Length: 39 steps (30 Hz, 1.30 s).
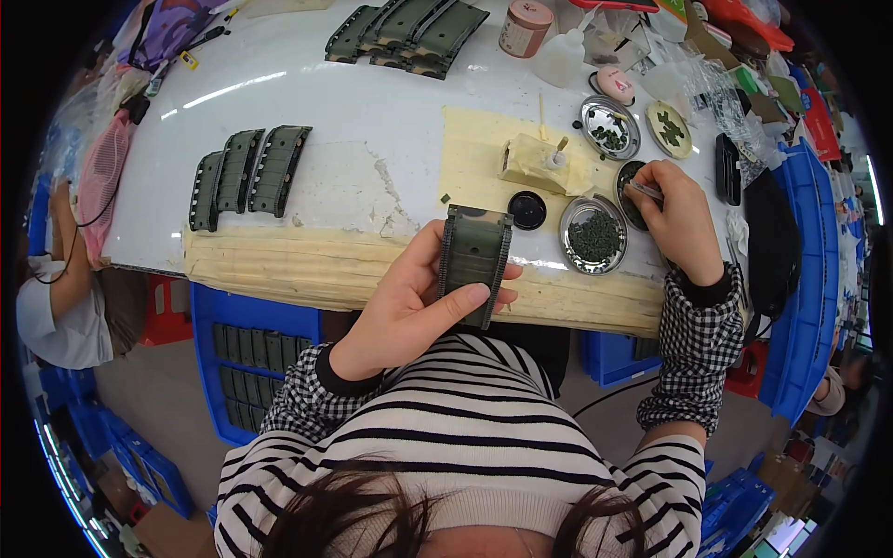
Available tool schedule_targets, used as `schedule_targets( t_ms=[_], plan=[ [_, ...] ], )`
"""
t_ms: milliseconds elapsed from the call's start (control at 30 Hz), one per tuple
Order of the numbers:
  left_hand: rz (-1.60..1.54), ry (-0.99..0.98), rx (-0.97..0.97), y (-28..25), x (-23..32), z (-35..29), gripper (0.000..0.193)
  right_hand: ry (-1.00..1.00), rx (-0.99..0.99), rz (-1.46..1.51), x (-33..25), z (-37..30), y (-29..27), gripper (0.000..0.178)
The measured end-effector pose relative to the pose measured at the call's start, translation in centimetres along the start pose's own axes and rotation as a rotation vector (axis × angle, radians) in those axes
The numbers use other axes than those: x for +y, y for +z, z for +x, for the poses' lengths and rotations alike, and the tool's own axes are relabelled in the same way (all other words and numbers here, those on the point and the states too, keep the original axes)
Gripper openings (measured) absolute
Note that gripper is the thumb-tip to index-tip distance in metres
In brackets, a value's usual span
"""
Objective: Assembling plastic components into toy tank hulls at a factory workbench.
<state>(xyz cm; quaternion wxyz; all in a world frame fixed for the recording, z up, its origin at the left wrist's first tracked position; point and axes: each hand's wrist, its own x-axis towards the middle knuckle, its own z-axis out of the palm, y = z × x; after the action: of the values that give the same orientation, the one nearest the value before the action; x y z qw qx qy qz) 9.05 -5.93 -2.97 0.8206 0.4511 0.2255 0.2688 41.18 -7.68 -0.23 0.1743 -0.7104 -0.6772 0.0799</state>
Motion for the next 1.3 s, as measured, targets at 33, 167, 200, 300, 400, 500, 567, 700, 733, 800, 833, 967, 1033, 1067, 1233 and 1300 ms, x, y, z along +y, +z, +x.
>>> schedule_targets(
  t_ms=[33,167,200,300,400,500,567,700,733,800,833,967,1033,1067,1233,1300],
  plan=[
    [0.001,0.004,0.001,0.0,0.0,0.0,0.053,-0.031,0.015,0.002,0.1,-0.1,0.0,0.013],
    [-0.009,0.011,0.013,0.2,0.4,0.1,0.063,0.037,0.114,0.206,-0.2,-0.5,-0.9,0.013],
    [-0.018,0.009,0.012,0.2,0.5,0.1,0.067,0.029,0.156,0.206,-0.3,-0.7,-1.1,0.012],
    [0.012,0.098,0.041,0.3,-0.1,0.1,0.076,0.059,0.257,0.194,-1.0,-1.5,-1.4,0.01],
    [0.035,0.174,0.099,1.0,0.0,0.4,0.08,0.045,0.304,0.282,-3.0,-2.6,-1.5,0.011],
    [0.049,0.17,0.041,0.6,-0.2,0.5,0.065,0.054,0.301,0.442,-6.2,-3.5,-1.0,0.014],
    [0.099,0.127,0.009,0.6,-0.3,0.5,0.05,0.032,0.249,0.482,-8.7,-4.3,-0.6,0.016],
    [0.089,0.063,-0.022,0.7,-0.9,0.4,0.03,-0.2,0.158,0.664,-11.5,-4.5,1.7,0.021],
    [0.059,0.04,-0.025,0.7,-1.0,0.4,0.03,-0.253,0.122,0.656,-12.1,-4.3,1.8,0.021],
    [0.071,0.153,0.063,1.2,-1.2,0.7,0.023,-0.169,0.124,0.707,-13.1,-4.4,2.8,0.021],
    [0.016,0.147,0.068,0.9,-1.5,0.7,0.022,-0.128,0.124,0.731,-13.5,-4.5,3.3,0.021],
    [-0.089,0.132,0.095,0.6,-1.5,0.6,0.019,-0.1,0.19,0.845,-14.1,-4.6,4.6,0.022],
    [-0.04,0.148,0.096,0.5,-1.4,0.6,0.022,-0.121,0.192,0.803,-14.0,-4.6,4.5,0.022],
    [-0.015,0.156,0.096,0.5,-1.3,0.6,0.023,-0.138,0.196,0.774,-13.9,-4.6,4.5,0.023],
    [0.078,0.178,0.11,0.4,-1.3,0.5,0.022,-0.414,0.29,0.454,-13.3,-3.9,3.8,0.027],
    [0.161,0.19,0.088,0.1,-1.3,0.4,0.021,-0.435,0.303,0.409,-13.4,-3.9,4.0,0.027]
  ],
)
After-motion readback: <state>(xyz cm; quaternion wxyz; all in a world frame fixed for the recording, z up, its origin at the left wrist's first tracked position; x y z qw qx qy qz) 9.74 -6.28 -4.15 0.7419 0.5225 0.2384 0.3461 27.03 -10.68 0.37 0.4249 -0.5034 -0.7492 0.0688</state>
